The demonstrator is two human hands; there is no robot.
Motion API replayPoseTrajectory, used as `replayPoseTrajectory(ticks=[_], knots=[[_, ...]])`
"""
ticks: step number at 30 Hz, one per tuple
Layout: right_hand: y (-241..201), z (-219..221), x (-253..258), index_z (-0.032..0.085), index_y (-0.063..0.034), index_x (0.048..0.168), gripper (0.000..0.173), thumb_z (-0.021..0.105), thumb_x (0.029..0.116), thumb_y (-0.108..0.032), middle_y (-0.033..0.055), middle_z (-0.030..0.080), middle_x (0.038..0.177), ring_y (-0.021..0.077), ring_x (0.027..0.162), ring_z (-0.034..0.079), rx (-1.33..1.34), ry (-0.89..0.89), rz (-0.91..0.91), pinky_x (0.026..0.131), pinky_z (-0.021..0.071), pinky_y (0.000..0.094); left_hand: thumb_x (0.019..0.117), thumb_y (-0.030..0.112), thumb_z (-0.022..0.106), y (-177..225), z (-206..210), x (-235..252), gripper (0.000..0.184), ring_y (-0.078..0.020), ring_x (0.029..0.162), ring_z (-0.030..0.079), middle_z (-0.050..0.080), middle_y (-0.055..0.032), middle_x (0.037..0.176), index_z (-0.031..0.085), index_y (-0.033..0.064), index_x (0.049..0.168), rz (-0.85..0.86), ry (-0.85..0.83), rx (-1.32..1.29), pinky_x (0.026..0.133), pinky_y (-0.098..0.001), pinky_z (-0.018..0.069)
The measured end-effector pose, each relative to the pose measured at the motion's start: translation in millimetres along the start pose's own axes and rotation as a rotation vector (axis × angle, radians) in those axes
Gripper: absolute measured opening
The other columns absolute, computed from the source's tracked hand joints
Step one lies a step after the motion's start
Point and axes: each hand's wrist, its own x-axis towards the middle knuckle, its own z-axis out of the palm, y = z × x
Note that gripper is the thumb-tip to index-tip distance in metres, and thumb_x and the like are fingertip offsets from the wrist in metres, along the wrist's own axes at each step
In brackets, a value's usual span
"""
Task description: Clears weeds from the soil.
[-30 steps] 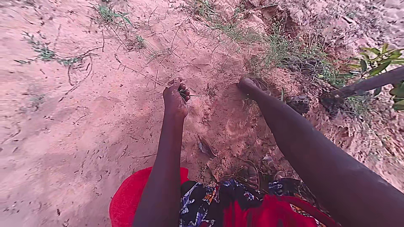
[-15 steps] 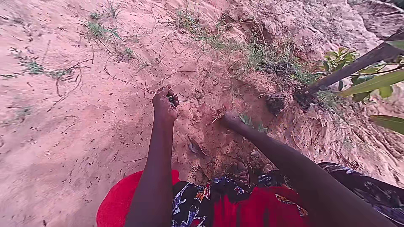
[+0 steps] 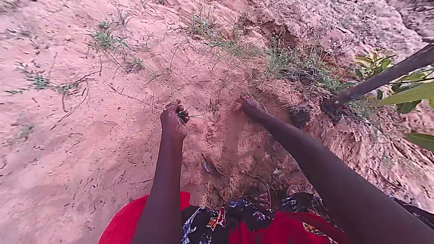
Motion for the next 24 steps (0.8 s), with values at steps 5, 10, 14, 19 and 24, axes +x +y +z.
replayPoseTrajectory(ticks=[5,10,14,19,24], knots=[[44.9,20.5,55.5,0.056,0.0060,0.140,0.044,0.059,0.0963,0.003,0.0273,0.049,0.151,0.0468,0.146,0.038,-0.225,-0.497,0.251,0.120,0.0235,0.0657,0.1100,0.022,0.045,-4.8,2.4,11.3,0.015,-0.0055,0.053,0.052,0.052,0.0042,0.071,0.058,0.0139,0.109,0.001,-0.013,0.011,0.048,-0.0184,0.0452],[25.9,17.1,77.6,0.045,0.0138,0.140,0.042,0.053,0.1023,-0.003,0.0357,0.056,0.135,0.0524,0.130,0.053,-0.160,-0.511,0.576,0.100,0.0458,0.0645,0.1100,0.023,0.046,-6.5,4.7,11.9,0.016,-0.0052,0.054,0.052,0.053,0.0036,0.072,0.059,0.0126,0.110,-0.010,-0.041,0.011,0.049,-0.0173,0.0449],[14.7,8.0,77.3,0.051,0.0117,0.132,0.038,0.055,0.1018,-0.011,0.0326,0.060,0.131,0.0478,0.124,0.060,-0.033,-0.508,0.664,0.093,0.0501,0.0627,0.1099,0.022,0.047,-4.3,5.1,11.9,0.014,-0.0052,0.054,0.052,0.053,0.0033,0.073,0.058,0.0131,0.110,0.000,-0.046,-0.008,0.048,-0.0171,0.0449],[19.9,7.4,64.0,0.062,0.0106,0.118,0.031,0.056,0.1006,-0.014,0.0312,0.065,0.123,0.0476,0.118,0.063,0.023,-0.459,0.616,0.090,0.0497,0.0649,0.1103,0.022,0.045,3.6,3.7,16.5,0.015,-0.0048,0.051,0.052,0.053,0.0041,0.069,0.057,0.0128,0.109,0.021,-0.034,-0.019,0.046,-0.0178,0.0452],[10.1,5.1,39.5,0.064,0.0049,0.120,0.032,0.050,0.1047,-0.019,0.0284,0.065,0.126,0.0452,0.121,0.062,0.123,-0.429,0.612,0.094,0.0486,0.0643,0.1107,0.020,0.042,11.9,0.5,21.4,0.017,-0.0048,0.050,0.052,0.052,0.0051,0.067,0.057,0.0125,0.110,0.081,-0.023,-0.037,0.046,-0.0176,0.0460]])
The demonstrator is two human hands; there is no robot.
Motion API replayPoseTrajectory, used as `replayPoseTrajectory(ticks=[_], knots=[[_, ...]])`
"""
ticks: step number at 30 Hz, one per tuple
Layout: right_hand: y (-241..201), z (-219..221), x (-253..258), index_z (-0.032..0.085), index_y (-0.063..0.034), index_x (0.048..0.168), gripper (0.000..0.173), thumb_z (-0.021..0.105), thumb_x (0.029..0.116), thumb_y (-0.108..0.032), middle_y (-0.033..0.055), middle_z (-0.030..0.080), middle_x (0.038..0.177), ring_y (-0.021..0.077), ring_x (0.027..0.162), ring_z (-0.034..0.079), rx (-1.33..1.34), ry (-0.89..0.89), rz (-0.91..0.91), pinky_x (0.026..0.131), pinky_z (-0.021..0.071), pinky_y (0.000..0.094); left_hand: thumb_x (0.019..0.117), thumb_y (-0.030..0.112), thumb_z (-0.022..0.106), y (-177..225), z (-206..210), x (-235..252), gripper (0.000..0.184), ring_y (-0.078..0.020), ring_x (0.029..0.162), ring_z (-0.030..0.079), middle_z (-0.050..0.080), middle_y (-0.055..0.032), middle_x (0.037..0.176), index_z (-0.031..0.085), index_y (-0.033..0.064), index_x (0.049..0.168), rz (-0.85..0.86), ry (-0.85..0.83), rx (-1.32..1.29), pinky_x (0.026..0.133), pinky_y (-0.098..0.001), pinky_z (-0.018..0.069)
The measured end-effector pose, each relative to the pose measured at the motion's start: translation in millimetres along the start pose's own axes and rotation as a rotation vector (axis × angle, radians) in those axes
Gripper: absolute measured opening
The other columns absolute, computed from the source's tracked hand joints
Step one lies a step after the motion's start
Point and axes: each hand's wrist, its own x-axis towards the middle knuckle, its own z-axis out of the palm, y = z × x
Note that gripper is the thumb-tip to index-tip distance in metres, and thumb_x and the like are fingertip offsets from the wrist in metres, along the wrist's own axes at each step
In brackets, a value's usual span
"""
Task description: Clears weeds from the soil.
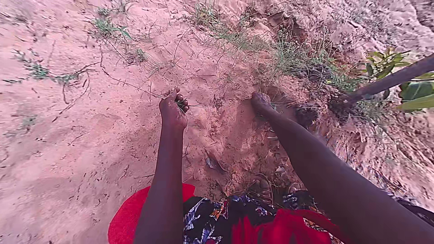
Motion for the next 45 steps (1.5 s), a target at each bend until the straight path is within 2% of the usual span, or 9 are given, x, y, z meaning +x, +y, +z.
replayPoseTrajectory(ticks=[4,9,14,16,19,27,33,40,45], knots=[[-8.8,-17.7,-75.4,0.047,0.0062,0.145,0.043,0.043,0.1106,-0.019,0.0302,0.051,0.147,0.0455,0.138,0.050,0.033,-0.272,0.014,0.110,0.0407,0.0604,0.1116,0.023,0.039,2.7,-1.7,-9.4,0.023,-0.0045,0.051,0.051,0.052,0.0064,0.066,0.059,0.0144,0.104,0.028,-0.041,-0.003,0.050,-0.0182,0.0457],[4.7,42.9,-106.3,0.049,-0.0005,0.144,0.039,0.046,0.1052,-0.005,0.0288,0.062,0.131,0.0474,0.124,0.060,-0.094,-0.046,-0.204,0.098,0.0489,0.0622,0.1110,0.025,0.041,9.5,-7.8,-36.5,0.023,-0.0047,0.052,0.050,0.052,0.0062,0.068,0.060,0.0153,0.105,0.037,-0.041,-0.033,0.050,-0.0183,0.0449],[-1.0,42.4,-177.5,0.057,0.0098,0.135,0.038,0.049,0.0975,0.005,0.0302,0.053,0.146,0.0476,0.151,0.029,-0.260,-0.115,-0.438,0.122,0.0114,0.0701,0.1116,0.025,0.038,20.3,-14.8,-44.2,0.023,-0.0044,0.050,0.050,0.051,0.0064,0.067,0.059,0.0152,0.106,0.042,0.005,-0.080,0.047,-0.0185,0.0445],[0.7,39.3,-181.3,0.056,0.0061,0.135,0.037,0.051,0.1000,-0.003,0.0292,0.062,0.133,0.0468,0.140,0.046,-0.252,-0.155,-0.473,0.119,0.0216,0.0661,0.1116,0.024,0.038,21.8,-16.9,-45.1,0.023,-0.0040,0.050,0.050,0.052,0.0062,0.067,0.058,0.0150,0.106,0.050,0.014,-0.098,0.047,-0.0180,0.0439],[0.3,19.3,-152.3,0.046,-0.0003,0.145,0.042,0.044,0.1035,-0.003,0.0317,0.062,0.127,0.0498,0.119,0.061,-0.254,-0.230,-0.417,0.095,0.0478,0.0623,0.1118,0.025,0.039,17.9,-19.9,-47.3,0.023,-0.0046,0.052,0.049,0.051,0.0056,0.069,0.058,0.0146,0.107,0.048,0.007,-0.084,0.050,-0.0179,0.0436],[20.9,-4.2,-4.4,0.053,0.0065,0.140,0.037,0.046,0.1044,0.001,0.0283,0.057,0.141,0.0461,0.133,0.054,-0.321,0.020,-0.330,0.106,0.0452,0.0591,0.1113,0.023,0.040,0.2,-8.9,-17.8,0.023,-0.0054,0.050,0.050,0.050,0.0055,0.065,0.059,0.0132,0.106,-0.010,0.017,-0.038,0.048,-0.0183,0.0445],[29.7,-17.5,35.0,0.053,0.0138,0.137,0.043,0.061,0.0981,-0.002,0.0359,0.047,0.147,0.0541,0.144,0.036,-0.431,-0.036,-0.115,0.118,0.0265,0.0689,0.1108,0.022,0.042,-9.2,-1.6,-5.7,0.022,-0.0055,0.050,0.050,0.052,0.0044,0.067,0.061,0.0123,0.106,-0.042,0.001,0.035,0.046,-0.0181,0.0438],[16.2,-18.4,46.1,0.039,0.0172,0.144,0.052,0.057,0.1009,-0.005,0.0380,0.046,0.146,0.0531,0.137,0.047,-0.349,-0.030,0.060,0.106,0.0415,0.0665,0.1108,0.023,0.043,-7.1,-3.6,-3.8,0.020,-0.0049,0.052,0.052,0.053,0.0045,0.069,0.060,0.0135,0.110,-0.038,-0.020,0.036,0.048,-0.0175,0.0443],[20.0,-30.8,35.8,0.056,0.0110,0.128,0.037,0.062,0.0984,-0.010,0.0323,0.058,0.134,0.0486,0.127,0.057,-0.246,-0.069,0.112,0.095,0.0489,0.0646,0.1115,0.023,0.042,-4.7,-2.9,-3.7,0.023,-0.0053,0.051,0.051,0.052,0.0042,0.067,0.061,0.0112,0.109,-0.021,-0.005,0.042,0.048,-0.0176,0.0445]])
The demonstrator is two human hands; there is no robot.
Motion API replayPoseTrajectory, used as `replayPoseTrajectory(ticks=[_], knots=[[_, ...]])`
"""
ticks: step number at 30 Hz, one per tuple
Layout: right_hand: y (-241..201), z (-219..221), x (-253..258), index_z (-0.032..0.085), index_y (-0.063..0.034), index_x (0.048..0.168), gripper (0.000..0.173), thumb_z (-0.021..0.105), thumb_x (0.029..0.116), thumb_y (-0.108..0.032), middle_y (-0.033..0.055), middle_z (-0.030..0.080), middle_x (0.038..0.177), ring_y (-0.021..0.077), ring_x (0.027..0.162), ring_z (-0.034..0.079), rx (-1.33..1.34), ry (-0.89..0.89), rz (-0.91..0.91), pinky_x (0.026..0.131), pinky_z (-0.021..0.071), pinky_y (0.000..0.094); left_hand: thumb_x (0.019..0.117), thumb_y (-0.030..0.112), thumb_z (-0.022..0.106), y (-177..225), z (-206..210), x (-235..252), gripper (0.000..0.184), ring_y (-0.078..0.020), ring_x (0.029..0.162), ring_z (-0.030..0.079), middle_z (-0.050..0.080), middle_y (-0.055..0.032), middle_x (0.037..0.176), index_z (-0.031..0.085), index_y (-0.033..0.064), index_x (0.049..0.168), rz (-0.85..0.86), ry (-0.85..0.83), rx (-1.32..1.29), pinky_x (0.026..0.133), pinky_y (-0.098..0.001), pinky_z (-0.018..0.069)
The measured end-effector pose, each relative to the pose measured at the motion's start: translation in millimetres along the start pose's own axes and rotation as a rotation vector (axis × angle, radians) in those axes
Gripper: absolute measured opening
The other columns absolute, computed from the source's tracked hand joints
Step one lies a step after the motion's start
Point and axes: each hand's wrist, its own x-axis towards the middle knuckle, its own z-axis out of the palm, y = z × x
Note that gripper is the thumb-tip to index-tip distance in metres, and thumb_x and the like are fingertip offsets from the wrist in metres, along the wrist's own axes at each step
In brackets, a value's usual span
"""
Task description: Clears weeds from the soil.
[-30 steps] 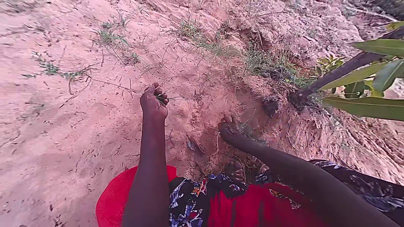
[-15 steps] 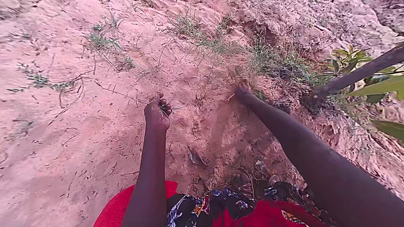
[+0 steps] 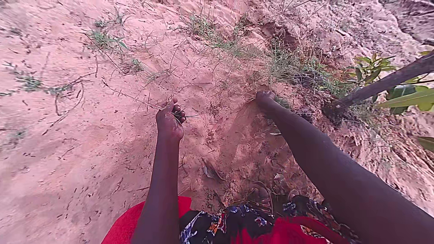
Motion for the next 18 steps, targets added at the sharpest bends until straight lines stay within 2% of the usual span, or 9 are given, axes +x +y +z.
replayPoseTrajectory(ticks=[2,7,12,14,15,18], knots=[[7.5,1.1,-8.4,0.062,0.0090,0.120,0.031,0.061,0.0996,-0.015,0.0308,0.061,0.130,0.0473,0.123,0.060,0.115,-0.013,-0.020,0.091,0.0499,0.0653,0.1116,0.024,0.041,0.1,-0.2,-0.5,0.024,-0.0053,0.051,0.051,0.052,0.0045,0.067,0.061,0.0113,0.108,0.007,-0.010,-0.003,0.047,-0.0177,0.0445],[12.6,28.7,-27.2,0.063,0.0056,0.123,0.032,0.060,0.1003,-0.017,0.0294,0.061,0.132,0.0462,0.124,0.059,0.249,0.027,-0.069,0.095,0.0482,0.0660,0.1113,0.024,0.042,2.1,2.4,-4.2,0.022,-0.0048,0.051,0.050,0.052,0.0049,0.067,0.061,0.0121,0.109,0.013,-0.023,-0.018,0.047,-0.0177,0.0438],[15.0,36.9,-38.6,0.064,0.0039,0.124,0.031,0.058,0.1022,-0.017,0.0290,0.062,0.131,0.0464,0.124,0.060,0.199,-0.001,-0.109,0.096,0.0492,0.0634,0.1113,0.024,0.042,4.6,-0.7,-8.4,0.022,-0.0049,0.051,0.050,0.052,0.0052,0.068,0.060,0.0128,0.110,0.018,-0.017,-0.026,0.048,-0.0179,0.0437],[14.7,44.9,-55.3,0.064,0.0031,0.124,0.030,0.058,0.1017,-0.016,0.0299,0.064,0.125,0.0475,0.121,0.061,0.218,-0.008,-0.177,0.095,0.0494,0.0639,0.1116,0.023,0.040,5.0,-1.4,-5.5,0.022,-0.0047,0.051,0.050,0.052,0.0052,0.068,0.060,0.0127,0.110,0.029,-0.014,-0.025,0.047,-0.0175,0.0433],[14.7,55.7,-69.6,0.062,0.0014,0.126,0.030,0.057,0.1021,-0.016,0.0290,0.065,0.123,0.0468,0.119,0.062,0.210,-0.021,-0.210,0.095,0.0496,0.0631,0.1117,0.023,0.040,3.4,-2.1,-4.4,0.023,-0.0045,0.051,0.050,0.052,0.0053,0.068,0.060,0.0128,0.110,0.028,-0.020,-0.018,0.047,-0.0174,0.0435],[13.9,70.9,-121.8,0.047,-0.0006,0.144,0.040,0.047,0.1066,-0.015,0.0286,0.061,0.133,0.0455,0.127,0.059,0.217,-0.113,-0.201,0.102,0.0452,0.0613,0.1117,0.024,0.040,0.3,0.0,-5.8,0.023,-0.0042,0.051,0.050,0.052,0.0058,0.068,0.060,0.0131,0.109,0.019,-0.037,-0.003,0.048,-0.0177,0.0439]])
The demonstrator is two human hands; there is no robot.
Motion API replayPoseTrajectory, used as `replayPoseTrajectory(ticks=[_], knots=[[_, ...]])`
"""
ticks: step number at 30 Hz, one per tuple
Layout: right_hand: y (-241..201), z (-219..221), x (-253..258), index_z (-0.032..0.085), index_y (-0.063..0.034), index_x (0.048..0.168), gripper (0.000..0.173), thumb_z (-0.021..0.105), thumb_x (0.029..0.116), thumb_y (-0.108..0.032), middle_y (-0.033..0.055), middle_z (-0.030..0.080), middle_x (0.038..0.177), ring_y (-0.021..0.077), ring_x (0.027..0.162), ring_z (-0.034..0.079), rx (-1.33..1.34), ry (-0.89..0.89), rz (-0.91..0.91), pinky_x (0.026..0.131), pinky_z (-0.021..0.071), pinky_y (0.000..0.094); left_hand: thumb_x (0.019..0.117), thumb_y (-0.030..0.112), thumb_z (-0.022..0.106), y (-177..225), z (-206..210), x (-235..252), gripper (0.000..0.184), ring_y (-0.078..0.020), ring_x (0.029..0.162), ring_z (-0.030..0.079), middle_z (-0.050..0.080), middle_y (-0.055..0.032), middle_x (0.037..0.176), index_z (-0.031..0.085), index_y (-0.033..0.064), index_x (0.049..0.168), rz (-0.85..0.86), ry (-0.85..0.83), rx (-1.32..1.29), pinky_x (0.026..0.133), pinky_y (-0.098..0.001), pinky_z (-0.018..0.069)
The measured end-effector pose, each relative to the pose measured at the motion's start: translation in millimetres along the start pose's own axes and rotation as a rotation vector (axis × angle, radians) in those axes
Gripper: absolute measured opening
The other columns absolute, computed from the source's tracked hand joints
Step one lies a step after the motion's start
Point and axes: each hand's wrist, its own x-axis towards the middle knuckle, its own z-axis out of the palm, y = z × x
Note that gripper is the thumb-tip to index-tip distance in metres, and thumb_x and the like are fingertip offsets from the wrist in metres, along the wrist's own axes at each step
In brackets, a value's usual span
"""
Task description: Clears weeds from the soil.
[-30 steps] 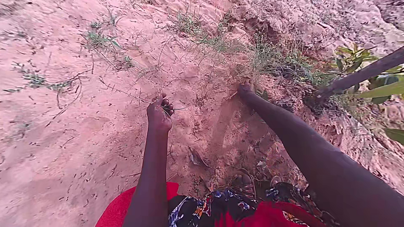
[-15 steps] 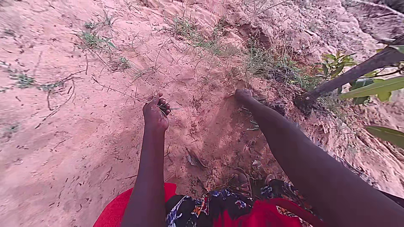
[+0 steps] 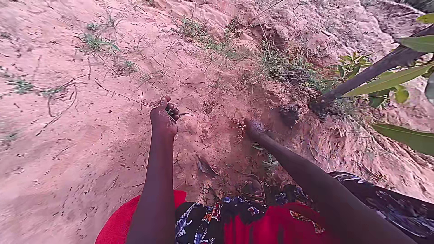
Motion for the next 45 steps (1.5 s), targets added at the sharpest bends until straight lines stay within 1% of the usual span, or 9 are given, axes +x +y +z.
replayPoseTrajectory(ticks=[7,12,15,18,23,27,35,40,45], knots=[[-18.8,54.3,-82.9,0.051,0.0012,0.139,0.037,0.048,0.1032,-0.008,0.0297,0.065,0.121,0.0476,0.114,0.065,-0.093,-0.145,-0.269,0.091,0.0495,0.0630,0.1112,0.024,0.041,3.3,0.0,-20.1,0.023,-0.0047,0.051,0.049,0.052,0.0055,0.068,0.060,0.0136,0.106,0.011,-0.001,-0.001,0.049,-0.0178,0.0445],[-24.7,27.8,-70.2,0.063,-0.0005,0.130,0.035,0.055,0.0965,-0.005,0.0253,0.066,0.127,0.0447,0.138,0.048,0.067,0.107,-0.286,0.114,0.0285,0.0654,0.1110,0.024,0.044,-7.6,-7.7,-23.1,0.019,-0.0053,0.052,0.049,0.050,0.0043,0.071,0.059,0.0137,0.115,0.003,0.064,0.084,0.048,-0.0182,0.0431],[-27.3,-4.5,-29.6,0.058,0.0001,0.137,0.037,0.060,0.1013,-0.012,0.0306,0.064,0.124,0.0474,0.122,0.060,0.418,0.159,-0.082,0.100,0.0462,0.0649,0.1102,0.022,0.047,-33.5,-1.7,-29.8,0.018,-0.0064,0.052,0.048,0.049,0.0025,0.073,0.060,0.0118,0.117,-0.101,0.020,0.248,0.047,-0.0186,0.0414],[-46.0,-10.6,1.6,0.060,0.0002,0.132,0.045,0.069,0.0995,-0.028,0.0288,0.066,0.122,0.0443,0.116,0.064,0.730,0.177,-0.014,0.097,0.0482,0.0638,0.1073,0.021,0.054,-64.5,15.2,-39.6,0.020,-0.0088,0.057,0.050,0.051,-0.0011,0.077,0.060,0.0069,0.121,-0.221,-0.142,0.357,0.052,-0.0214,0.0446],[-92.7,27.5,13.6,0.049,-0.0017,0.139,0.054,0.065,0.1008,-0.037,0.0198,0.062,0.113,0.0270,0.093,0.060,1.384,-0.178,-0.190,0.081,0.0527,0.0459,0.1006,0.019,0.066,-86.8,16.5,-45.8,0.030,-0.0096,0.079,0.058,0.062,-0.0045,0.098,0.058,0.0065,0.126,-0.273,-0.383,0.506,0.069,-0.0256,0.0500],[-108.8,25.0,-3.4,0.064,-0.0059,0.109,0.023,0.054,0.1070,-0.026,0.0037,0.065,0.087,0.0115,0.075,0.063,1.707,-0.446,-0.280,0.072,0.0561,0.0305,0.0988,0.017,0.069,-83.5,8.7,-34.4,0.034,-0.0127,0.089,0.062,0.065,-0.0069,0.106,0.057,0.0056,0.129,-0.233,-0.495,0.605,0.078,-0.0301,0.0536],[-118.6,0.7,-22.8,0.059,-0.0133,0.100,0.033,0.043,0.1101,-0.041,0.0014,0.062,0.076,0.0117,0.066,0.063,1.897,-0.410,-0.253,0.064,0.0571,0.0304,0.1032,0.026,0.062,-83.6,14.5,-34.7,0.051,-0.0176,0.092,0.061,0.062,-0.0126,0.113,0.041,0.0078,0.145,-0.292,-0.307,0.438,0.076,-0.0337,0.0527],[-129.8,-9.3,-21.7,0.063,-0.0094,0.097,0.019,0.051,0.1066,-0.020,0.0016,0.064,0.076,0.0102,0.068,0.064,1.870,-0.413,-0.307,0.067,0.0572,0.0285,0.1006,0.013,0.066,-78.8,11.9,-24.0,0.038,-0.0175,0.095,0.064,0.065,-0.0121,0.110,0.051,0.0030,0.134,-0.262,-0.406,0.503,0.082,-0.0349,0.0556],[-127.9,-10.4,-3.5,0.062,-0.0093,0.121,0.024,0.047,0.1045,-0.018,0.0041,0.067,0.098,0.0143,0.087,0.065,1.607,-0.525,-0.465,0.077,0.0546,0.0346,0.0968,0.001,0.064,-70.2,12.1,-17.7,0.024,-0.0156,0.093,0.062,0.065,-0.0122,0.105,0.060,-0.0020,0.120,-0.141,-0.205,0.568,0.082,-0.0331,0.0529]])
